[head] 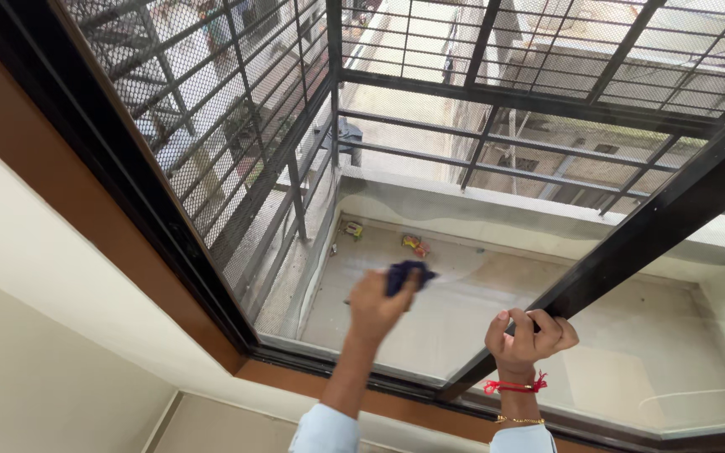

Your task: The person wipes the glass pane of a sliding window with a dark cloth, moving across different sections of the surface.

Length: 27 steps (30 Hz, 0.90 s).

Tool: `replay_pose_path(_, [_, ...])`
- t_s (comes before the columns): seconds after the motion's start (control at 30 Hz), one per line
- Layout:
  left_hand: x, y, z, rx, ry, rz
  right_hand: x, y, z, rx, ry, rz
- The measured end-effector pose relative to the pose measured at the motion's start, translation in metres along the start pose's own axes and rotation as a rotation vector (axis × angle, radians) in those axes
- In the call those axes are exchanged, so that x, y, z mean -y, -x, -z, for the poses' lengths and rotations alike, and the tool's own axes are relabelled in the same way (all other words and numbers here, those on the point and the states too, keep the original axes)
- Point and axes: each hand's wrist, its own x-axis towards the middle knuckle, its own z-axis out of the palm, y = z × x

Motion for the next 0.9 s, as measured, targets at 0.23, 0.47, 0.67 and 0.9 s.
replay_pose_path(0.23, [0.027, 0.02, 0.008, -0.105, -0.038, 0.205, 0.004, 0.0, 0.0, 0.008, 0.048, -0.007])
replay_pose_path(0.47, [-0.031, -0.002, -0.018, -0.034, 0.072, 0.081, 0.008, -0.01, 0.0, 0.031, 0.085, -0.02])
replay_pose_path(0.67, [0.007, 0.002, 0.0, 0.024, 0.005, 0.017, 0.028, -0.026, 0.02, 0.12, -0.036, -0.117])
replay_pose_path(0.9, [0.063, 0.026, 0.026, -0.024, -0.113, 0.207, 0.074, -0.055, 0.042, 0.307, -0.628, -0.525])
